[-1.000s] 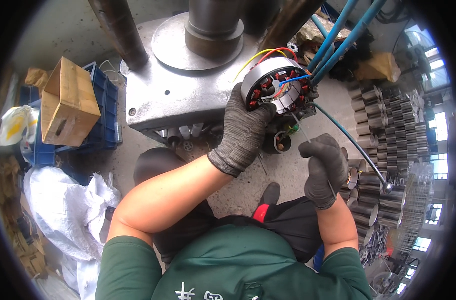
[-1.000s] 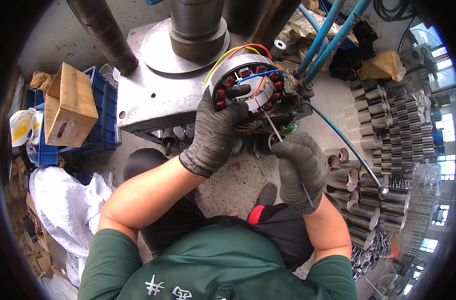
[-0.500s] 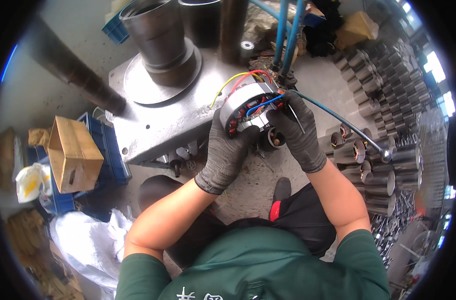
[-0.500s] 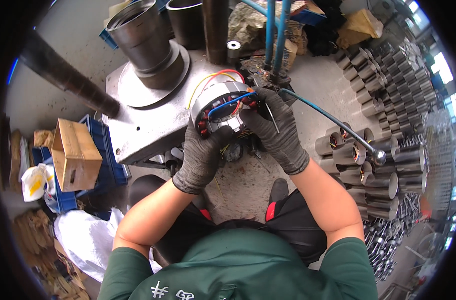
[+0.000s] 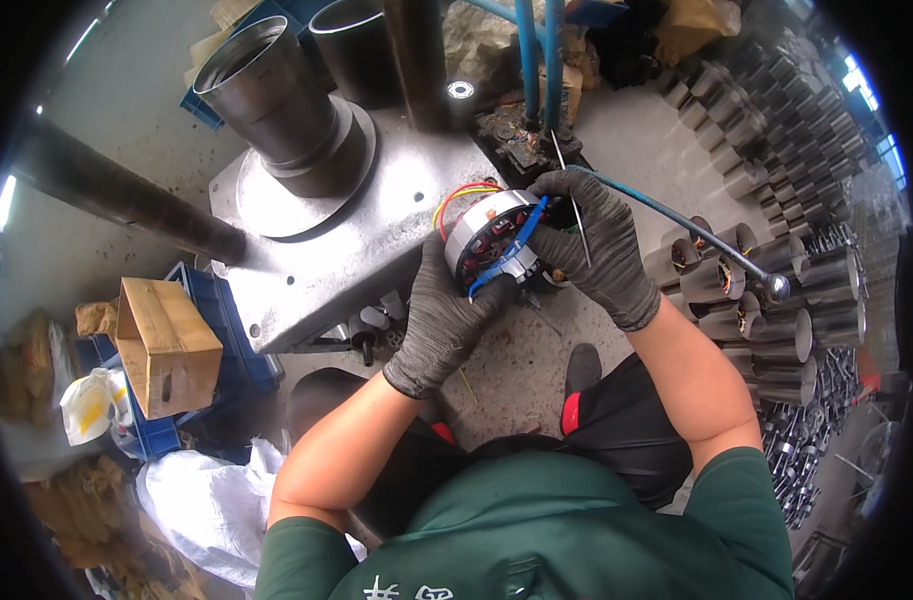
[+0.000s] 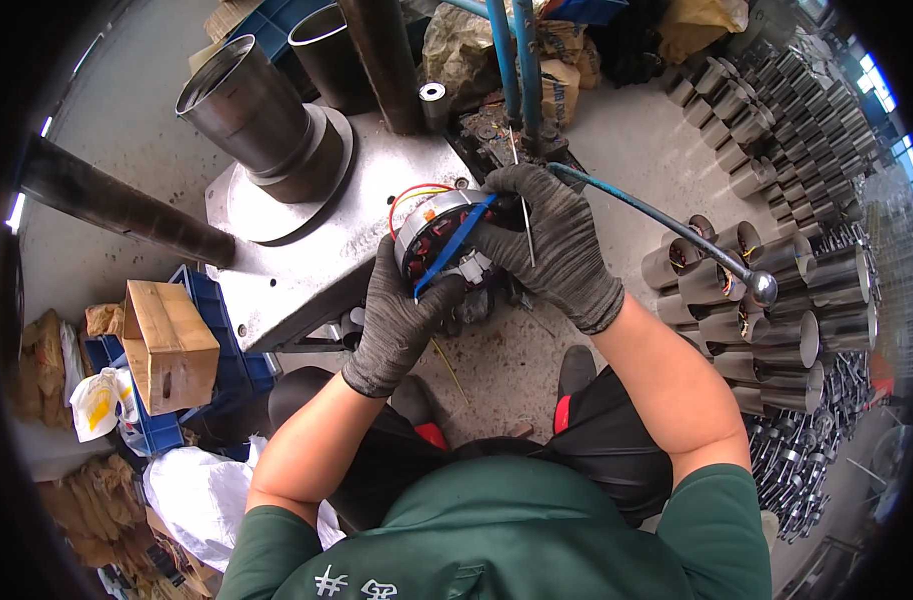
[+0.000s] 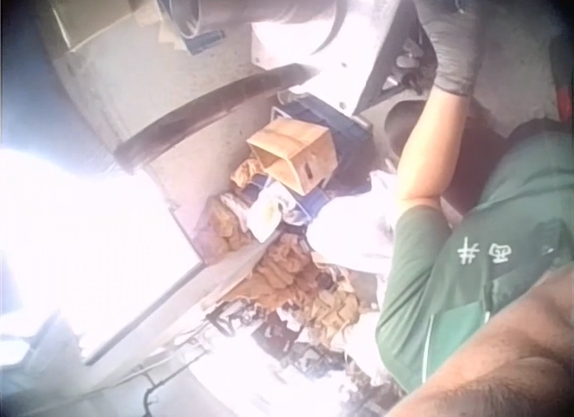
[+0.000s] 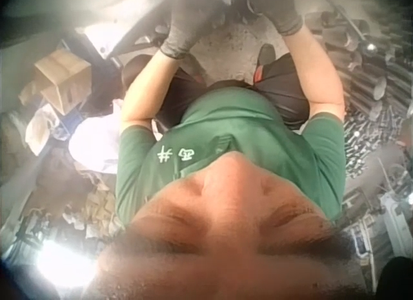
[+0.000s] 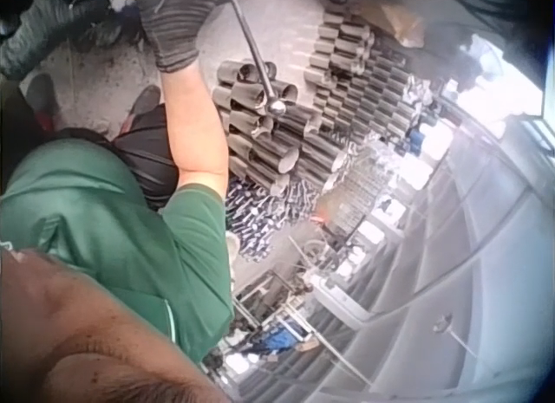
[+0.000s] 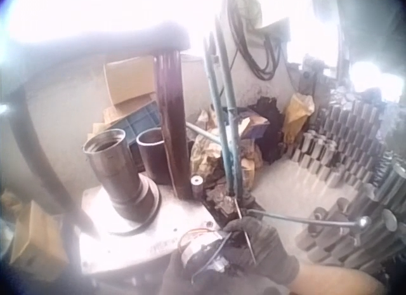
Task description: The person organizes wires on a stator and uses a small tool to tuck them into the core before placing the stator into a hydraulic press. They then operate the press to seat a metal sleeve over the stator and finally place the completed assembly into a bin.
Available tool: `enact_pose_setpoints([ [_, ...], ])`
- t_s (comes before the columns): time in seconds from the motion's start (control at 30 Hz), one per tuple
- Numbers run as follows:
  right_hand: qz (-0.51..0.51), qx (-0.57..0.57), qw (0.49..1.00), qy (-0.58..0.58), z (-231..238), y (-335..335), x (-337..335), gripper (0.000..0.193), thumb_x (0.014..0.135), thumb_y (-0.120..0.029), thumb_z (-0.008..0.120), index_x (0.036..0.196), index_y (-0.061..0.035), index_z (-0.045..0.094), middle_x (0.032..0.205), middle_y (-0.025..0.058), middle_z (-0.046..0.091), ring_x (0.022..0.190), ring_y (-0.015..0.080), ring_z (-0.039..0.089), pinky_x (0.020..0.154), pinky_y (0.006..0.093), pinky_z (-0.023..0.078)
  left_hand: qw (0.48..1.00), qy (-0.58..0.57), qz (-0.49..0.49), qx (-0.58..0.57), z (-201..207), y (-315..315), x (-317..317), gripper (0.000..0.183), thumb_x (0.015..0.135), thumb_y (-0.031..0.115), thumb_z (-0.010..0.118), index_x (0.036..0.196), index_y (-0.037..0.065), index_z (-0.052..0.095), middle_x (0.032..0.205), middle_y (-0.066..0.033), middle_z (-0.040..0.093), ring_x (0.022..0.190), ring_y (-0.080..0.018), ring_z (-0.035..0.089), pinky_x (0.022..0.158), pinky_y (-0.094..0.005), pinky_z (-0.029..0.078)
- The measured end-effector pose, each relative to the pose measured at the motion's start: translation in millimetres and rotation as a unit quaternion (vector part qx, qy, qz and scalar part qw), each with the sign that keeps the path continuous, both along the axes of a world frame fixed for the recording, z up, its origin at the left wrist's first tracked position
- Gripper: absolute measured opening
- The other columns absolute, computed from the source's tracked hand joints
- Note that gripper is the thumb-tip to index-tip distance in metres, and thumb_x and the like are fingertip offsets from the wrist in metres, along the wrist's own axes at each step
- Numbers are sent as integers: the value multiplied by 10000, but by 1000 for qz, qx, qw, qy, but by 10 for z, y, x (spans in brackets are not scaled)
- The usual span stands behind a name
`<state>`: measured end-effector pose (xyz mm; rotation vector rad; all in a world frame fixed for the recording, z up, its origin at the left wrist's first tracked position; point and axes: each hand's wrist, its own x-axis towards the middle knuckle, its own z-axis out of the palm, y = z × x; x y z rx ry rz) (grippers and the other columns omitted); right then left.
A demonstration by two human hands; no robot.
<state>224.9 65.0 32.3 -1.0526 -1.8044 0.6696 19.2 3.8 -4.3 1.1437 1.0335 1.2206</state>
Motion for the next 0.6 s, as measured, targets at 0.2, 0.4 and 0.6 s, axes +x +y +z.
enact_pose_setpoints([
  [0.2,84,-97,986,109,93,6,83,432,967,-323,785,1283,-57,657,1105,44,724,973,158,696,861,331,577,999,1,44,23,30,78,-43,605,906,4,630,1475,-3,424,1292,-154,659,1167,-256,679,916,-387,629],
  [0.4,82,-129,942,297,105,6,253,359,1079,-263,573,1336,-22,646,1164,125,731,991,181,705,891,336,570,978,-185,45,-83,322,129,-85,455,869,-26,625,1319,-23,562,1146,-161,711,1048,-232,721,907,-368,619],
  [0.6,161,-225,867,414,109,-113,208,285,1011,-176,598,1208,18,668,1002,191,748,801,243,724,718,357,593,953,-272,31,-127,7,173,-354,339,832,85,657,1152,-8,594,1063,-163,700,961,-312,737,858,-452,647],
])
